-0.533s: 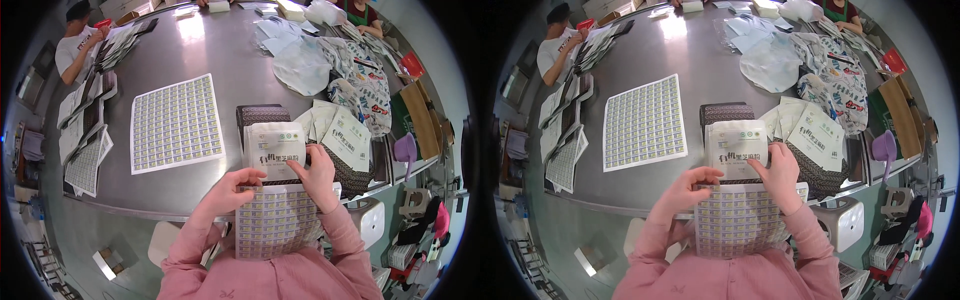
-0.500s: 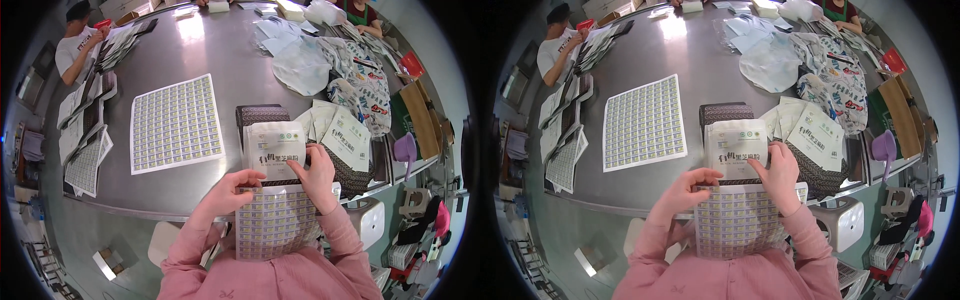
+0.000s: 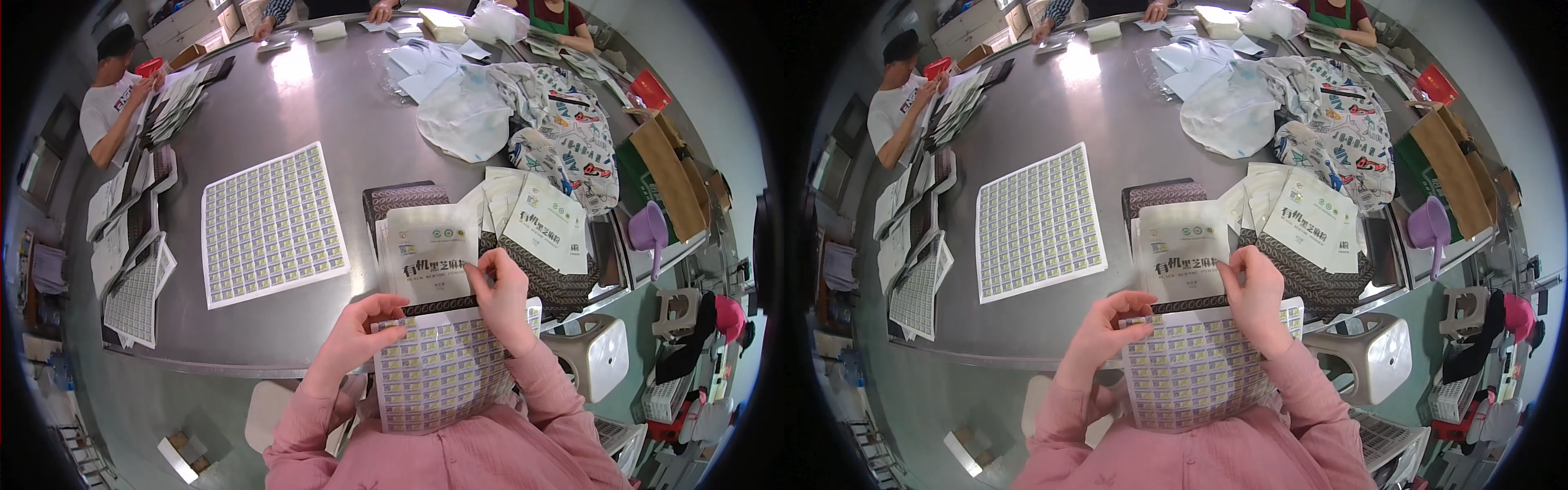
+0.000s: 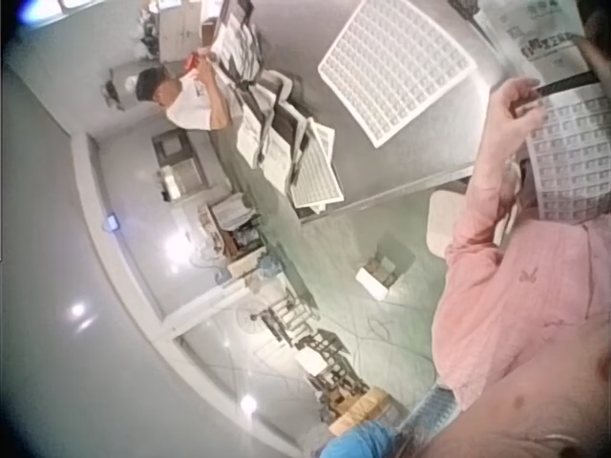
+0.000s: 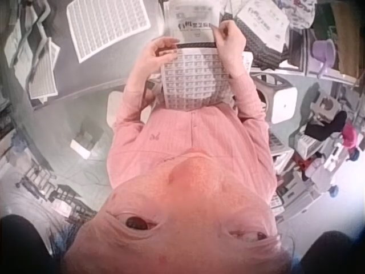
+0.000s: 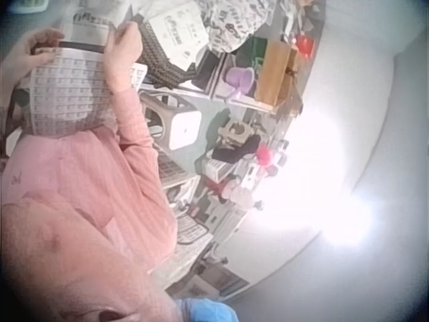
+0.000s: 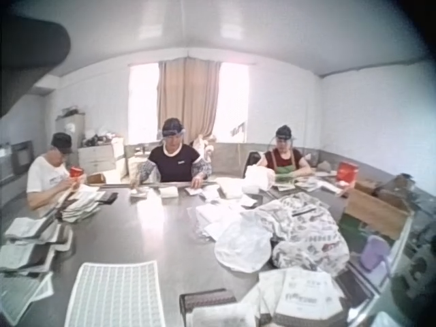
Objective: Peeling stickers from a large sheet and applying them individually to product pouches on a production line.
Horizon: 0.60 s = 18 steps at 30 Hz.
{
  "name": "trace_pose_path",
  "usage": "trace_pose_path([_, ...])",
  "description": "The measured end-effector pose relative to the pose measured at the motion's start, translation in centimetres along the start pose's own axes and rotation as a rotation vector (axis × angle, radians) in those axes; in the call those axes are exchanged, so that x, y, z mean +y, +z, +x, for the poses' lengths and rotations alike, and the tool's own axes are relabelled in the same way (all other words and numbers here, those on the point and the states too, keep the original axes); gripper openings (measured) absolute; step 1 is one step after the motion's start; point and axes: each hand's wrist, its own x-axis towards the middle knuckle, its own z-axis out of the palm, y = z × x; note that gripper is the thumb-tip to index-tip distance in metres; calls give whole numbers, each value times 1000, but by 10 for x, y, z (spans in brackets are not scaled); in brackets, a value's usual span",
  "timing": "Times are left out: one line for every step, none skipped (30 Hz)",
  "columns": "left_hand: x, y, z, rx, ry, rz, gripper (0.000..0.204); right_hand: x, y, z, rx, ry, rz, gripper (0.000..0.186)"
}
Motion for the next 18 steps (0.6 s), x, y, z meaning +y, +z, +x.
trace_pose_path([-2,-2,0,0,2,4,45,3,-8,3,8,1,-4,18])
trace_pose_path([-4,-4,0,0,3,7,44,6,-24,8,11,102,111,17])
trace_pose_path([-5,-3,0,-5,4,4,44,8,-44,15,9,202,225,16])
trace_pose_path([-7,-1,-3,42,22,-13,42,11,-70,27,-32,279,148,17])
trace_pose_path([-7,0,-3,79,40,-30,40,16,-96,39,-65,360,66,20])
trace_pose_path([-5,2,-2,76,38,-29,40,26,-110,45,74,90,-297,26])
trace_pose_path([-4,4,0,112,52,-36,39,25,-116,52,205,-190,-655,33])
trace_pose_path([-3,6,3,152,64,-43,38,19,-118,54,234,-202,-824,45])
trace_pose_path([0,9,6,156,56,-46,38,9,-114,52,224,-201,-822,45])
trace_pose_path([4,12,9,177,49,-35,36,-2,-105,46,125,-264,-612,44])
trace_pose_path([6,15,11,201,40,-22,34,-14,-95,40,27,-321,-398,42])
trace_pose_path([8,17,12,214,26,-21,34,-30,-82,29,-126,-285,-208,40])
trace_pose_path([10,20,15,193,49,-54,33,-43,-68,20,-274,-249,-18,38])
trace_pose_path([10,22,17,173,74,-87,32,-51,-57,14,-338,-260,21,35])
trace_pose_path([10,24,18,187,68,-85,32,-55,-47,10,-400,-273,60,32])
trace_pose_path([9,25,19,184,99,-110,31,-59,-40,8,-405,-272,91,29])
trace_pose_path([7,25,19,179,132,-134,30,-57,-35,6,-412,-275,100,29])
trace_pose_path([5,25,19,189,129,-134,30,-54,-29,3,-408,-275,124,26])
